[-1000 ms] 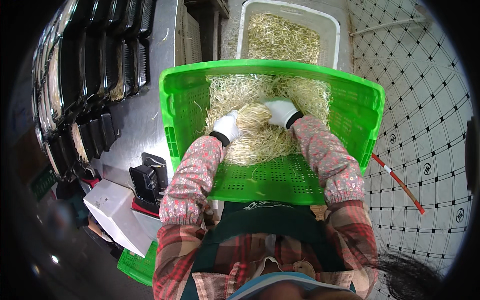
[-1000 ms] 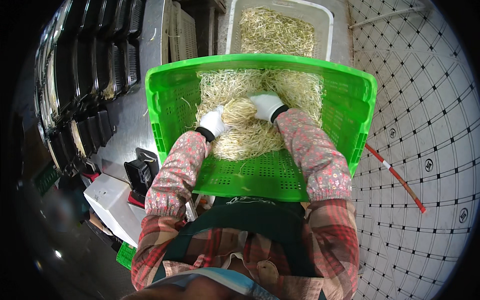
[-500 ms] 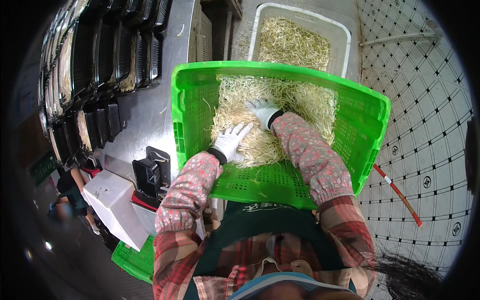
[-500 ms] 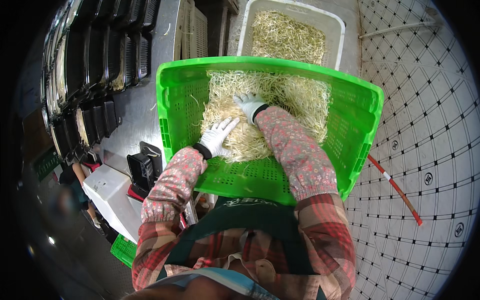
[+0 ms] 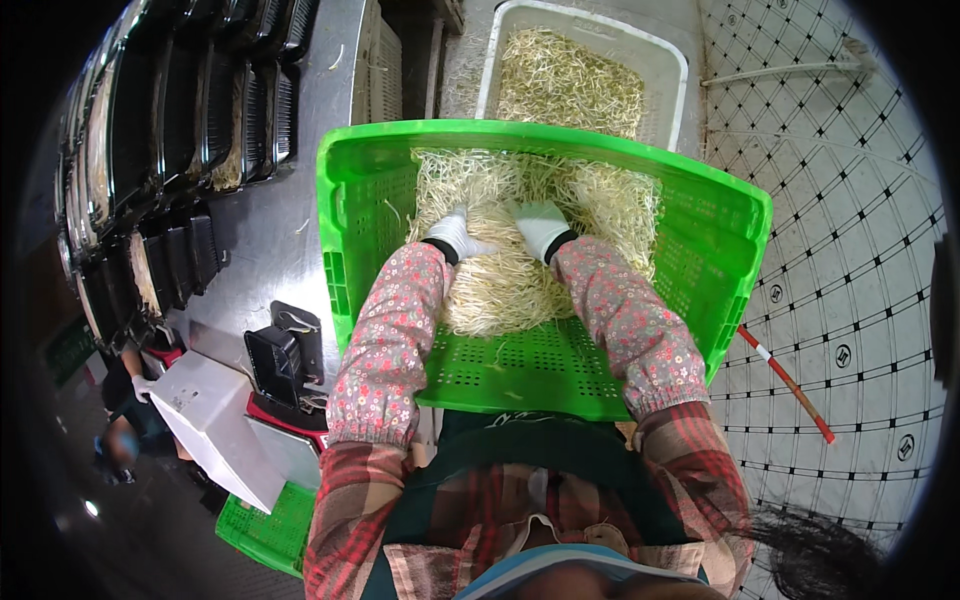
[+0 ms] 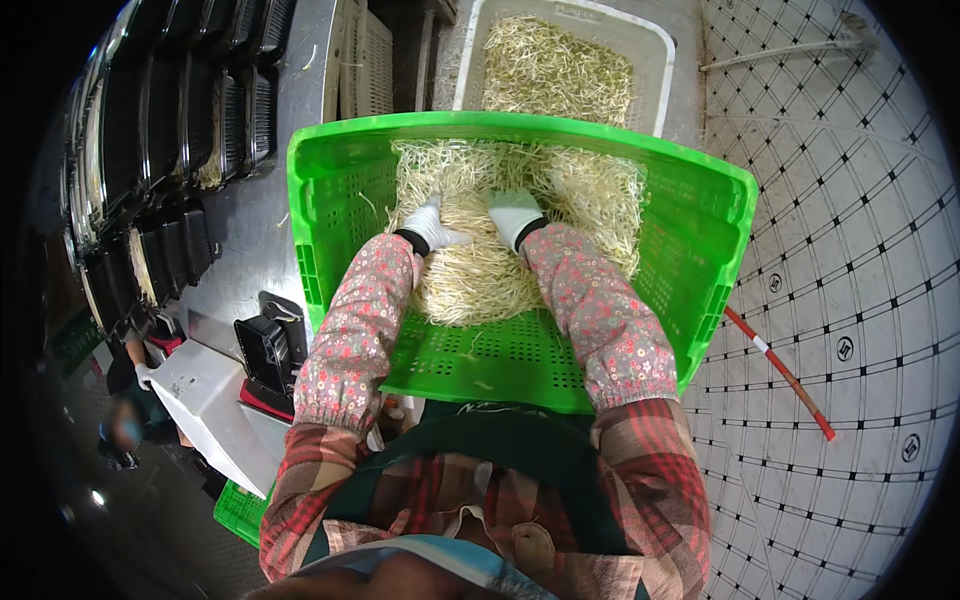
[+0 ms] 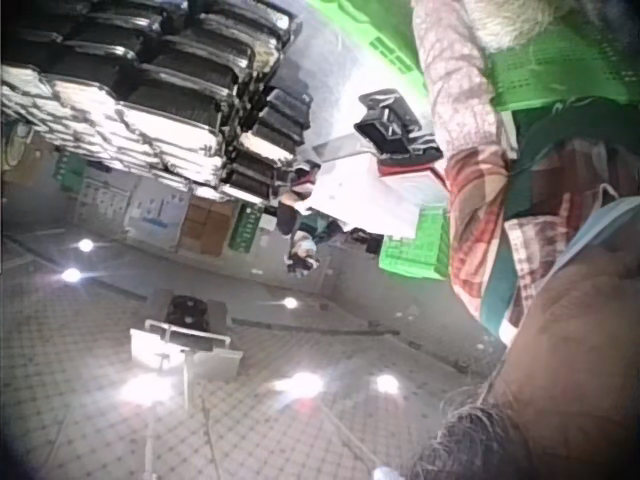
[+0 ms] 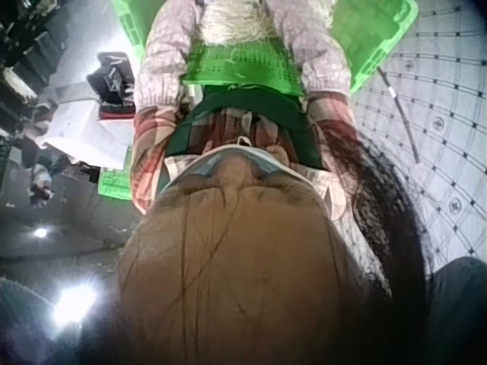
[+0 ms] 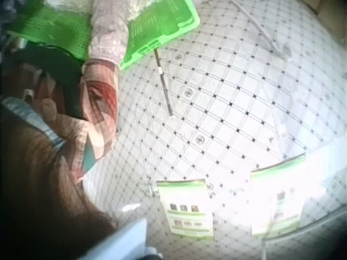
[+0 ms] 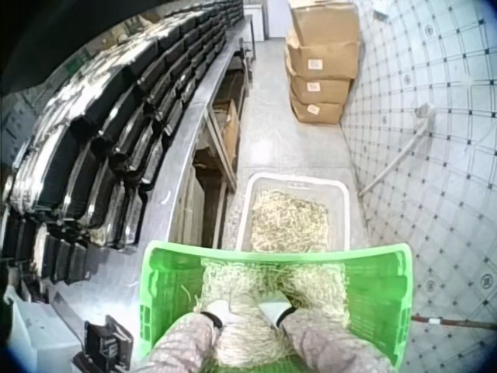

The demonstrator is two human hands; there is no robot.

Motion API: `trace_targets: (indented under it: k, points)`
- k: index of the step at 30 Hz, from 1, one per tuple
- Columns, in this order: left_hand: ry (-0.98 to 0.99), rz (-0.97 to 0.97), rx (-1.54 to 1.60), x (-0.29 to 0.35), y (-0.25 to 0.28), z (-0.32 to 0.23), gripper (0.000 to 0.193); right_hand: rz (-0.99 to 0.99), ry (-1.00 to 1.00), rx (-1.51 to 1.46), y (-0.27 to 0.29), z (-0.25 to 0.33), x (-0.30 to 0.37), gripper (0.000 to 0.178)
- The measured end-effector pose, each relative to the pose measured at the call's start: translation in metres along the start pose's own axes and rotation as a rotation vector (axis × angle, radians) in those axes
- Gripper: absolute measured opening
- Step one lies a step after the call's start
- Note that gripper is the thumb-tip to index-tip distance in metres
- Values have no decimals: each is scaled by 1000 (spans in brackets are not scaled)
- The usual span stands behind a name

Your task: The person scoops bean sprouts from a green basket into black plastic trays placed on a digital scale. After weighing, the filled trays are stacked on the right side of the table. The process is repeated continuously.

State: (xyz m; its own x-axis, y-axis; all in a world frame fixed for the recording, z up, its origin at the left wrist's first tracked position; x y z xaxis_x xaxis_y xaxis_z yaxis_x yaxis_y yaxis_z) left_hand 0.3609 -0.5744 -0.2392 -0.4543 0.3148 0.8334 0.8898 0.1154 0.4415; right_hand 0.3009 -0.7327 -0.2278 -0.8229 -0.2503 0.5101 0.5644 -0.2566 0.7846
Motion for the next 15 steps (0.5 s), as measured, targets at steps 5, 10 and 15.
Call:
trace_targets:
  k: [5, 10, 15]
  points:
    - [-52, -69, -230, 33, 13, -18, 94, 18, 69, -76, 10, -26, 10, 25]
    - [-138, -201, -317, 43, 4, 0, 84, -77, -283, -142, 70, -91, 11, 42]
    - [-245, -299, -246, 57, 0, -12, 84, 78, -94, -494, 103, 5, -7, 46]
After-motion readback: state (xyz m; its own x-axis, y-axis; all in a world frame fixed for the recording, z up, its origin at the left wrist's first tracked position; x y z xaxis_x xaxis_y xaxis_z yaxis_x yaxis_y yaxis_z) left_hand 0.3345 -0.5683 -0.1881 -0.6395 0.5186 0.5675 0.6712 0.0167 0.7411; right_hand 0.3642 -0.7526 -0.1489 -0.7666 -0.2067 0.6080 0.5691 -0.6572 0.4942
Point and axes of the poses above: each hand's wrist, its own x-axis away from the middle knuckle, its own y-axis out of the back of the hand, z = x × y, the point moved 6 cm from there along -x, towards the middle knuckle, and after that the axes turned 3 degrees about -z, right-handed, at the moved point
